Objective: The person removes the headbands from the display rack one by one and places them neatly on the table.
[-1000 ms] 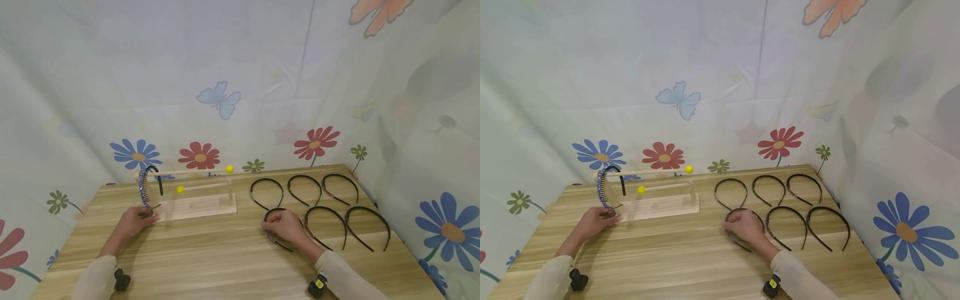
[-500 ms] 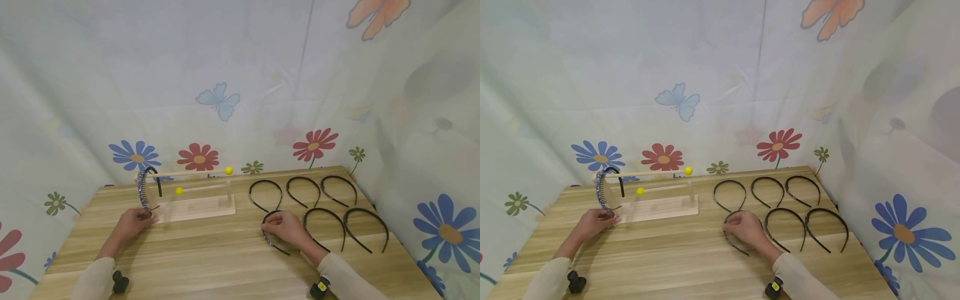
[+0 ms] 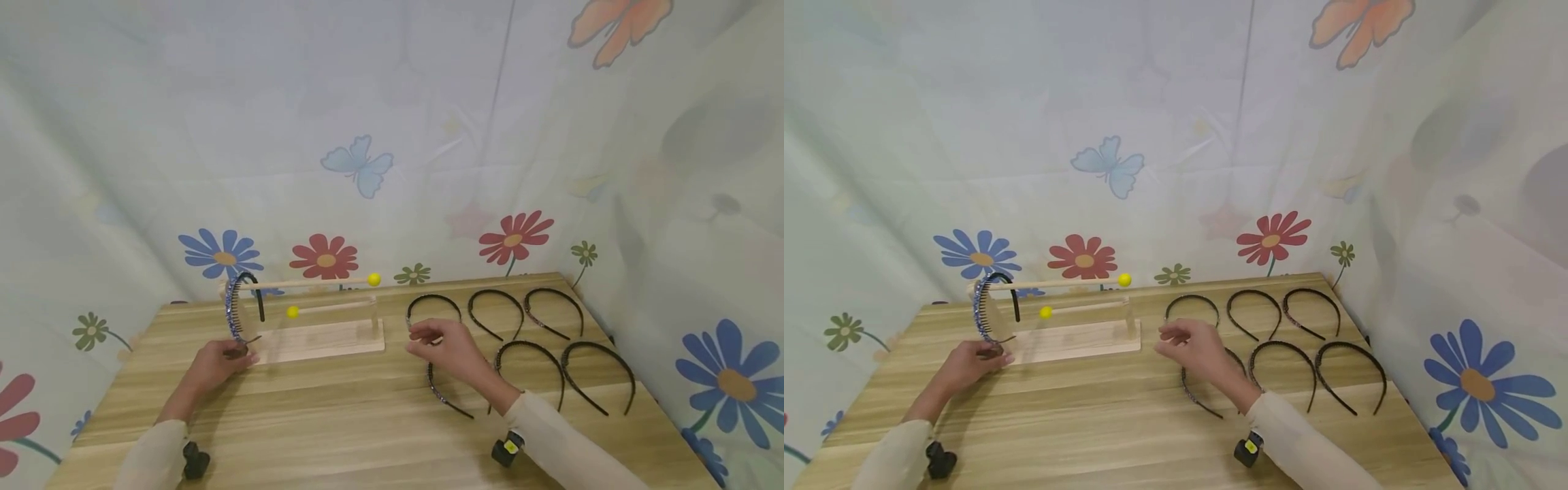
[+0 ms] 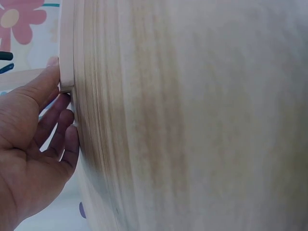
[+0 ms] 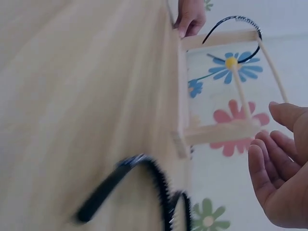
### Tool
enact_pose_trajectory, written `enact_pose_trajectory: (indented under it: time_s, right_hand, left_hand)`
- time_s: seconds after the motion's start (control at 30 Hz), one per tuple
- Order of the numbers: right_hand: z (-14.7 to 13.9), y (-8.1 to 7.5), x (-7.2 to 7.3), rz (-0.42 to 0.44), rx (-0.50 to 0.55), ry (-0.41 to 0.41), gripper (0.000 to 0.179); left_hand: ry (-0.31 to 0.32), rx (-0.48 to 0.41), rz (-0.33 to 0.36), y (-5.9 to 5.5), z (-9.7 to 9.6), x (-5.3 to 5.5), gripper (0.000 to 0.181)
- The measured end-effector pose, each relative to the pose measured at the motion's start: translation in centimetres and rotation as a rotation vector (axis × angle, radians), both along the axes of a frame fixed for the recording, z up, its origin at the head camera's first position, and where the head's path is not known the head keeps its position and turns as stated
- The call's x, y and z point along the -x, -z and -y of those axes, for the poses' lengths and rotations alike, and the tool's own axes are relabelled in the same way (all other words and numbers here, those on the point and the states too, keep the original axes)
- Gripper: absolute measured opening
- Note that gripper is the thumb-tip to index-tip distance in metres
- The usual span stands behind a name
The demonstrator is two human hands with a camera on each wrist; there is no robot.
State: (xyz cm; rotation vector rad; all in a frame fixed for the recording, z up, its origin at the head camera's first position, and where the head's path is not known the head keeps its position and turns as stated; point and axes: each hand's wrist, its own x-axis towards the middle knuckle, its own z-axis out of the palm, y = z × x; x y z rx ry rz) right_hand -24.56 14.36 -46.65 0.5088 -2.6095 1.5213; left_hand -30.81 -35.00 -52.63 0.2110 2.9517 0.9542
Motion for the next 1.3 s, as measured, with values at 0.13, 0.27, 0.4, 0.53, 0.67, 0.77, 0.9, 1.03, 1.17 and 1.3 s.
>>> enact_pose_trajectory:
  time_s: [0.13, 0.27, 0.4, 0.53, 0.67, 0.77, 0.9, 1.03, 1.17, 1.3]
  right_hand:
    - [2.0, -1.2, 0.6, -0.051, 0.023, -0.047, 0.030]
    - [4.3, -2.3, 1.1, -0.082, 0.055, -0.102, 0.034]
    - [6.6, -3.4, 1.5, -0.087, 0.087, -0.142, 0.036]
    - [8.9, -4.4, 1.8, -0.097, 0.096, -0.167, 0.036]
    - [11.2, -5.3, 2.2, -0.120, 0.099, -0.181, 0.038]
    - [13.1, -5.6, 2.4, -0.121, 0.100, -0.188, 0.038]
    - [15.3, -5.6, 2.6, -0.103, 0.111, -0.204, 0.039]
    - [17.4, -5.5, 2.7, -0.080, 0.133, -0.230, 0.042]
    - [19.4, -5.2, 2.9, -0.054, 0.143, -0.247, 0.043]
    - [21.2, -5.0, 3.1, -0.048, 0.154, -0.267, 0.042]
  left_hand:
    - [-0.003, -0.005, 0.007, 0.0, 0.1, 0.0, 0.045]
    - [-0.001, -0.009, 0.015, 0.0, 0.1, 0.1, 0.046]
    - [-0.009, -0.006, 0.025, 0.0, 0.0, 0.1, 0.048]
    - [-0.009, -0.004, 0.017, 0.1, 0.0, 0.1, 0.044]
    - [-0.004, -0.005, 0.009, 0.2, 0.1, 0.1, 0.042]
    - [-0.004, -0.006, 0.002, 0.3, 0.2, 0.2, 0.042]
    - [-0.002, -0.005, -0.010, 0.4, 0.3, 0.3, 0.042]
    - [0.004, -0.010, -0.017, 0.4, 0.3, 0.2, 0.041]
    - [0.022, -0.025, -0.039, 0.2, 0.3, 0.0, 0.039]
    - [0.036, -0.038, -0.061, -0.1, 0.2, -0.1, 0.036]
